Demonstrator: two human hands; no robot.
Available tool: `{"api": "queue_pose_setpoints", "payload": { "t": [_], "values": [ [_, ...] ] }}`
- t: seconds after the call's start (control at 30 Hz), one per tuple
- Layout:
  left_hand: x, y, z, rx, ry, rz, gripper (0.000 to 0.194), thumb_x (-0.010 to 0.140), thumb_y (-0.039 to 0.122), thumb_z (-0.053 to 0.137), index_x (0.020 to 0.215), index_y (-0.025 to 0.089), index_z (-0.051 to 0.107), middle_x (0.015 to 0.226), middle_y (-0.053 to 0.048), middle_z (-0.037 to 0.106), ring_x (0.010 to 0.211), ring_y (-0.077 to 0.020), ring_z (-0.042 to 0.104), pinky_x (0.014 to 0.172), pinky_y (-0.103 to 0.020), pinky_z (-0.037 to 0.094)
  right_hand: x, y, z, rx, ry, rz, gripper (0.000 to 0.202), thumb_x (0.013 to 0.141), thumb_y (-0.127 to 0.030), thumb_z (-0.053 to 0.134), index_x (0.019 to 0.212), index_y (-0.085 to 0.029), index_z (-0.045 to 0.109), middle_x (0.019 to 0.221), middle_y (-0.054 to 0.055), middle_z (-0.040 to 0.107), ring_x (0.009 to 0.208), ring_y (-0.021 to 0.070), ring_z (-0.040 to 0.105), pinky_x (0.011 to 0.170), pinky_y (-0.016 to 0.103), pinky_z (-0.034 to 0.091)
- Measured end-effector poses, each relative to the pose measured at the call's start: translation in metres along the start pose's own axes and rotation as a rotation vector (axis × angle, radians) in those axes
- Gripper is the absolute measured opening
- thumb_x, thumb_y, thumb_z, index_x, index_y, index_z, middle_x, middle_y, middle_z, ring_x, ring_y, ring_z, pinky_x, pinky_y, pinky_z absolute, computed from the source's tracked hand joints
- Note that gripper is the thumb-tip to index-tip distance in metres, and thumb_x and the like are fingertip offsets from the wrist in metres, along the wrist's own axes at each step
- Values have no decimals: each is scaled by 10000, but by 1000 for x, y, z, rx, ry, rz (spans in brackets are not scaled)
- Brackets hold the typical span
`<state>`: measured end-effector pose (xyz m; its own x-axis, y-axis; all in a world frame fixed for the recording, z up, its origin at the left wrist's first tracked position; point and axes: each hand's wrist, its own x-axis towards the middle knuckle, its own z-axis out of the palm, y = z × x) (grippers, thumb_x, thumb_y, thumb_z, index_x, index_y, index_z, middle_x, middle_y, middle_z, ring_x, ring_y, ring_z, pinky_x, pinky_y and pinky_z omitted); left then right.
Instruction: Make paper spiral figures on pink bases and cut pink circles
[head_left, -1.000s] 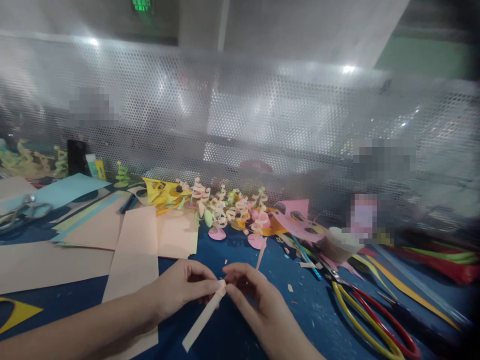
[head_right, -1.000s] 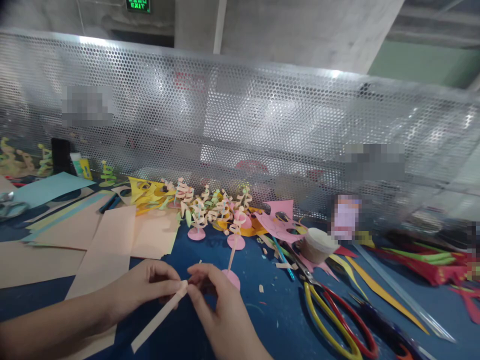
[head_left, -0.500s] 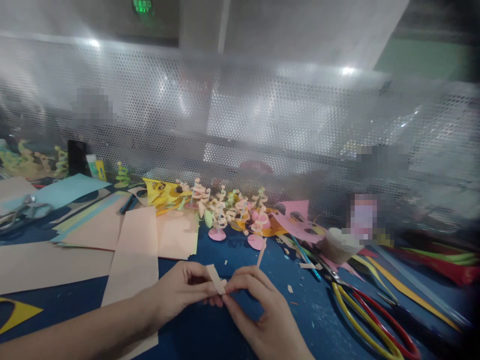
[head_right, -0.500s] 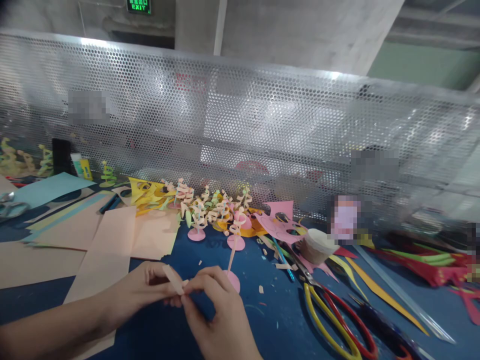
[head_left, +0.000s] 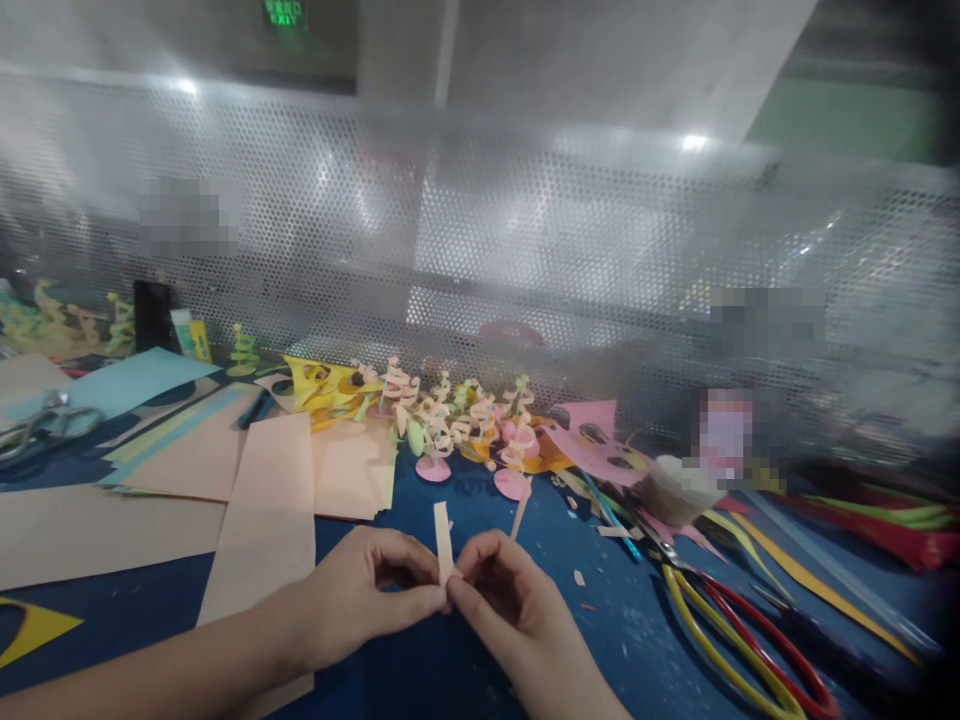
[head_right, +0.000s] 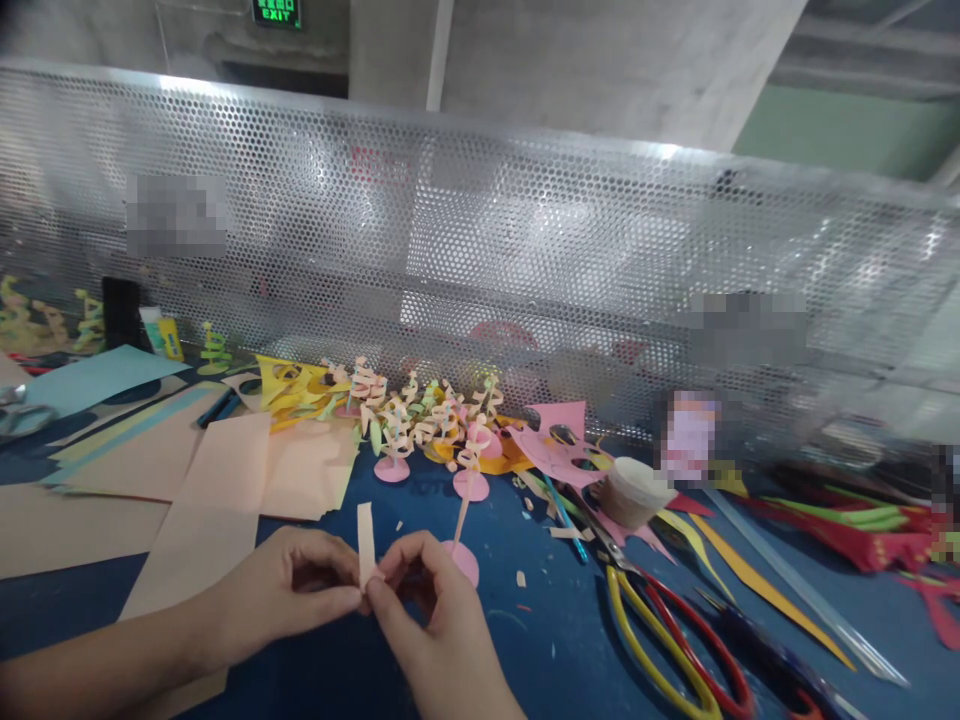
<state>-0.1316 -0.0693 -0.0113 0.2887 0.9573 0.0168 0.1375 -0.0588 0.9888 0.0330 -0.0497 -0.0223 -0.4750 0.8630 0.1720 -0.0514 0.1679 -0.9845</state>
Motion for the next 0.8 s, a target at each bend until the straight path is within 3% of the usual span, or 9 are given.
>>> {"api": "queue_pose_setpoints", "payload": {
  "t": [0.13,0.27,0.5,0.63,0.7,0.8],
  "values": [
    [-1,1,0,129,10,12,182,748,292,575,692,154,679,685,-15,681,674,-141,594,643,-214,444,1,-5,-3,9,-34,6,243,756,-398,588,832,-209,456,752,-21,463,702,132,525,663,265,442],
    [-3,3,2,288,33,34,159,736,226,553,667,153,676,626,5,658,606,-125,570,598,-197,428,1,-6,-3,-78,-65,-34,199,792,-371,553,776,-203,448,720,-22,474,684,125,498,655,251,428],
    [-5,0,2,141,-54,-25,230,760,342,567,770,157,703,744,-23,698,720,-156,599,671,-220,443,-2,-2,-2,32,22,-37,272,784,-348,579,750,-234,335,693,-43,517,627,112,535,611,236,445],
    [-4,1,1,212,-51,-31,246,790,323,526,750,156,702,721,-21,701,704,-153,609,664,-212,441,-2,-5,-7,-368,5,-179,80,815,-258,532,753,-208,520,719,3,564,678,138,554,633,248,449],
    [-4,3,1,325,-46,-1,235,800,297,509,739,169,696,717,-6,690,704,-144,609,652,-197,427,-2,-8,-9,-562,-29,-268,95,820,-201,516,768,-209,595,764,23,593,731,149,565,670,252,449],
    [-5,9,0,536,-22,62,194,798,237,507,726,192,681,716,16,662,713,-131,598,659,-190,400,-2,-9,-10,-645,-4,-331,111,796,-146,532,788,-205,626,792,30,603,756,150,572,688,248,452]
  ]
}}
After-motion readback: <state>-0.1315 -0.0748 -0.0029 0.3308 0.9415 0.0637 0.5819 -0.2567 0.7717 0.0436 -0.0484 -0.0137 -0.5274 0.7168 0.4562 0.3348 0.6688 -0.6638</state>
